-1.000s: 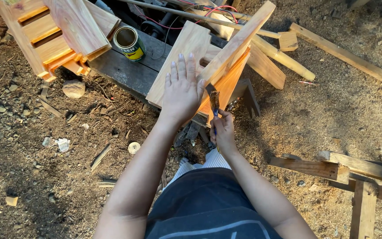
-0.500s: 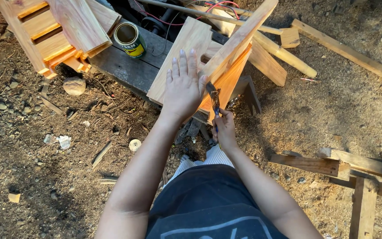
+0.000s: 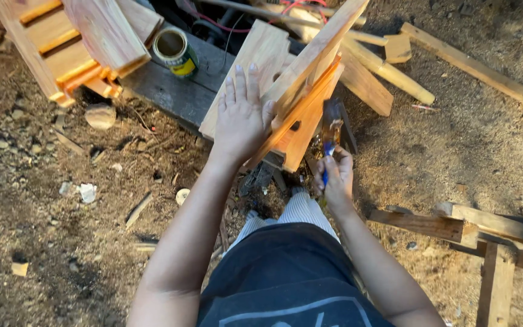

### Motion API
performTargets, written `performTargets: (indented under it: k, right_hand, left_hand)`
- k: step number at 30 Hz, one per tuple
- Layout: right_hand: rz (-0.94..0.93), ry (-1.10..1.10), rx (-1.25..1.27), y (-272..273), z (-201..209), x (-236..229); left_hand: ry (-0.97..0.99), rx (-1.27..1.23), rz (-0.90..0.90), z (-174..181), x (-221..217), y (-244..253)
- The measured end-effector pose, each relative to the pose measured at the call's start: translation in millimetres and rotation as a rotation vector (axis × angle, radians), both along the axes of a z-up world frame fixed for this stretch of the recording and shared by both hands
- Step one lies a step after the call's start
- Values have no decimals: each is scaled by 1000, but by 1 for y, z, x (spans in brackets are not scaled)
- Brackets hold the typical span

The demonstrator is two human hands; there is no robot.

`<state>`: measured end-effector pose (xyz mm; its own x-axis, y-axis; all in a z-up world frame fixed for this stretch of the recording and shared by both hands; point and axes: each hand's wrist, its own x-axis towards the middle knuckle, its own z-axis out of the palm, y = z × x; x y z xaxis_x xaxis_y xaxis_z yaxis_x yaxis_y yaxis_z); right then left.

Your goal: The person is painting or applying varnish to several small wooden furniture pieces using a brush.

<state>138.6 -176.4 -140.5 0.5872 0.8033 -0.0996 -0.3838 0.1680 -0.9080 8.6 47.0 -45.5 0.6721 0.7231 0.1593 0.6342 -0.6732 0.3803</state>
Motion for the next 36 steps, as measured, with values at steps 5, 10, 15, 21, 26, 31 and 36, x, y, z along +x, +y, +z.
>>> performTargets:
  k: [5, 10, 15, 21, 26, 31, 36]
  right_hand:
    - [85, 6, -114, -8, -22, 25]
    - [147, 20, -209, 1, -37, 56]
    - [273, -305, -436, 22, -42, 100]
    - [349, -780, -506, 57, 2, 156]
    - [510, -676, -352, 87, 0, 181]
    - [614, -929, -95, 102, 10, 195]
    - [698, -1262, 21, 111, 11, 211]
  left_hand:
    - [91, -18, 8, 14, -3, 0]
    - [149, -36, 19, 25, -9, -5]
    - [175, -12, 18, 31, -15, -18]
    - [211, 47, 13, 35, -20, -28]
    - [220, 57, 11, 42, -23, -34]
    - [238, 50, 38, 53, -22, -43]
    - [243, 59, 33, 59, -20, -50]
